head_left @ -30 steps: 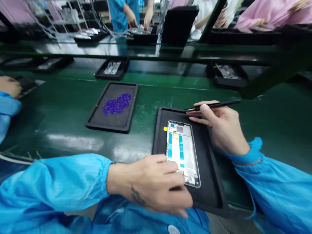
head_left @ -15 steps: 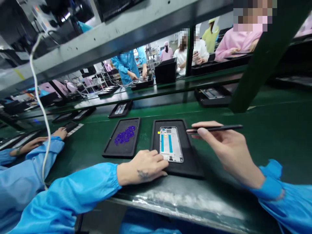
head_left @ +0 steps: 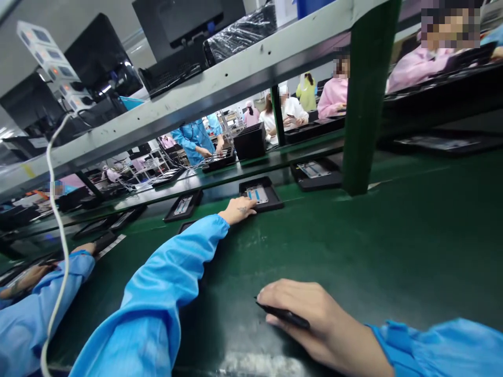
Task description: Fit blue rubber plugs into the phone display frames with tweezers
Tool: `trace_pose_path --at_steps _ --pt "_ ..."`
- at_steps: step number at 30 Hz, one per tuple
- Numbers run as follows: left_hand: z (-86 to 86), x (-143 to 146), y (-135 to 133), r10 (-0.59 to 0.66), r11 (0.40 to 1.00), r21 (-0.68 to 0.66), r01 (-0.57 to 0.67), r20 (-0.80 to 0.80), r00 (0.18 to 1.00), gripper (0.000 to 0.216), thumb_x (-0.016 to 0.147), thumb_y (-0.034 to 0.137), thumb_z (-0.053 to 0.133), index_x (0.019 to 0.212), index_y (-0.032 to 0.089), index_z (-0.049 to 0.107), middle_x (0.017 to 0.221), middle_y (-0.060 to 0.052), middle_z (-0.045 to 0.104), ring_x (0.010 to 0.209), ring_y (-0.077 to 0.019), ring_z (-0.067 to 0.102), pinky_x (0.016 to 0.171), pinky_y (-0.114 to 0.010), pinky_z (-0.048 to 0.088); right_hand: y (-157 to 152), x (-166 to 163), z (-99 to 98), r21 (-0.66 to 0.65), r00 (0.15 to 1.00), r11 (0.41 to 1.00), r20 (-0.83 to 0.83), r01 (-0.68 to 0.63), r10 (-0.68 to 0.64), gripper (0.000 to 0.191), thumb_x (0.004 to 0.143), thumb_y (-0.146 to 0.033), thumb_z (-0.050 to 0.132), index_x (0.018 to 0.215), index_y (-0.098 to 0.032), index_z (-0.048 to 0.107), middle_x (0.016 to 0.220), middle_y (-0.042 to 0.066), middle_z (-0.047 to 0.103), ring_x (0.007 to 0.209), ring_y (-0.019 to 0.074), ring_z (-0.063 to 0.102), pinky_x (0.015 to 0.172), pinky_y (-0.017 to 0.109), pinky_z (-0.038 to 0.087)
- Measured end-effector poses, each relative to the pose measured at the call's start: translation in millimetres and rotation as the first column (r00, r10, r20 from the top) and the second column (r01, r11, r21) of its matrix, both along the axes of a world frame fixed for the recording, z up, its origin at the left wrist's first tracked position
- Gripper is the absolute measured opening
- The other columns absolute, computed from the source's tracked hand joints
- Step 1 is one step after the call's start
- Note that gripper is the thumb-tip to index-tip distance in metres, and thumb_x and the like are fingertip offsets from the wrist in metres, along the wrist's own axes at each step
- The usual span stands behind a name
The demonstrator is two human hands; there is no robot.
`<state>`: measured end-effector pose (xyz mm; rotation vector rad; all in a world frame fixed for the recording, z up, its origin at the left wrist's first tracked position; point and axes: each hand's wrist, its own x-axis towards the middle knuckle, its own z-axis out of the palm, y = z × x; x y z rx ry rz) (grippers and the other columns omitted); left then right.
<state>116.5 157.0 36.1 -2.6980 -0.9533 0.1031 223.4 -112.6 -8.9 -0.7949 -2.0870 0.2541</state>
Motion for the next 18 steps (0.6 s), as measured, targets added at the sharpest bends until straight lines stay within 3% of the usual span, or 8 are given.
trace_pose_path --at_steps 6,10,15,18 --pt "-2.2 12.6 48.6 0.03 0.999 0.02 -0.03 0.007 1.0 0.036 0.096 0.037 0.059 0.125 0.016 0.058 0.124 -0.01 0.061 0.108 -0.0212 0.063 0.092 -0.043 0.056 -3.2 -1.2 0.0 -0.038 0.998 0.999 0.058 -0.01 0.012 0.023 0.104 -0.029 0.044 0.108 -0.017 0.063 0.088 0.008 0.067 0.084 0.0172 0.064 0.077 0.028 0.051" --pt "-1.5 30.9 57.1 -0.049 0.996 0.082 0.042 0.083 0.995 0.038 0.096 0.038 0.06 0.126 0.015 0.057 0.127 -0.01 0.06 0.112 -0.0227 0.061 0.095 -0.045 0.054 -6.8 -3.1 -2.7 -0.072 0.993 0.996 0.104 -0.049 0.056 0.023 0.104 -0.027 0.042 0.105 -0.016 0.062 0.089 0.009 0.066 0.086 0.0173 0.063 0.077 0.027 0.05" --pt "-14.7 102.9 39.9 -0.25 0.968 0.077 0.239 0.22 0.943 0.04 0.097 0.037 0.058 0.131 0.017 0.054 0.132 -0.011 0.057 0.114 -0.0233 0.06 0.095 -0.045 0.054 -6.9 -1.8 -4.4 -0.13 0.985 0.99 0.158 -0.052 0.072 0.023 0.105 -0.027 0.041 0.106 -0.015 0.061 0.091 0.009 0.067 0.089 0.0166 0.063 0.078 0.026 0.048" --pt "-28.5 149.4 30.9 -0.293 0.955 0.043 0.294 0.295 0.91 0.04 0.097 0.036 0.059 0.132 0.017 0.054 0.132 -0.011 0.057 0.112 -0.0227 0.061 0.093 -0.044 0.056 -7.5 -0.9 -2.8 -0.139 0.981 0.989 0.174 -0.058 0.082 0.025 0.106 -0.028 0.039 0.11 -0.015 0.06 0.095 0.01 0.068 0.092 0.0161 0.064 0.082 0.027 0.048"
